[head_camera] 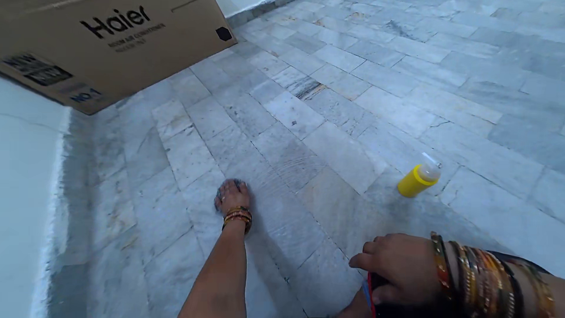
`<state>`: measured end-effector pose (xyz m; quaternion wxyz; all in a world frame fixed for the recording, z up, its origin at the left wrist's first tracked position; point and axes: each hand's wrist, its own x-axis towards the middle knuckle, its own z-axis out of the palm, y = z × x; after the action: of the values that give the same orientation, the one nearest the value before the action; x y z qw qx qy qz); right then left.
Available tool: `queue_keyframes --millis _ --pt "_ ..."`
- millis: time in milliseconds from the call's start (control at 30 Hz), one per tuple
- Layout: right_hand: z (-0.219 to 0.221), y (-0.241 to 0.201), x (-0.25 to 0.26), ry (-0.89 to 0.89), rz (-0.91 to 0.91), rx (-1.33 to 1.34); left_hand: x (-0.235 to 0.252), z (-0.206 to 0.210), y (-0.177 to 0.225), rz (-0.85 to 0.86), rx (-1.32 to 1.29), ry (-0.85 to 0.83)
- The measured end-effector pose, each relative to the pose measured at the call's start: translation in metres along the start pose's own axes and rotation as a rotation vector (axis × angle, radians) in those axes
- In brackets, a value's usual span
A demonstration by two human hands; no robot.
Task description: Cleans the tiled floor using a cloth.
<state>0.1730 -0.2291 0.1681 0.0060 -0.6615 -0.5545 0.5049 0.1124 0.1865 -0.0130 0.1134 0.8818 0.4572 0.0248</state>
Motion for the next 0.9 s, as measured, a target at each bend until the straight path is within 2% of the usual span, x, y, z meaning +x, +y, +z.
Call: queue_keyframes --millis 233,367,533,700,800,900 --pt "0.011 0.000 -0.006 0.107 -0.162 -0.007 0.071 0.005 0.106 0.183 0.022 -0.206" --pt "0.013 -0.001 -0.004 0.094 -0.158 0.002 0.087 0.016 0.174 0.310 0.051 -0.300" --pt "0.012 -0.002 0.001 0.039 -0.130 0.012 0.068 0.033 0.246 0.483 0.067 -0.380" --pt "0.013 -0.005 -0.001 0.043 -0.126 0.004 0.009 0.048 0.303 0.674 0.071 -0.483" --pt "0.018 -0.007 -0.005 0.070 -0.132 -0.016 -0.014 0.055 0.325 0.752 0.095 -0.513" --pt "0.021 -0.007 -0.010 0.133 -0.159 -0.037 -0.007 0.055 0.325 0.781 0.098 -0.504"
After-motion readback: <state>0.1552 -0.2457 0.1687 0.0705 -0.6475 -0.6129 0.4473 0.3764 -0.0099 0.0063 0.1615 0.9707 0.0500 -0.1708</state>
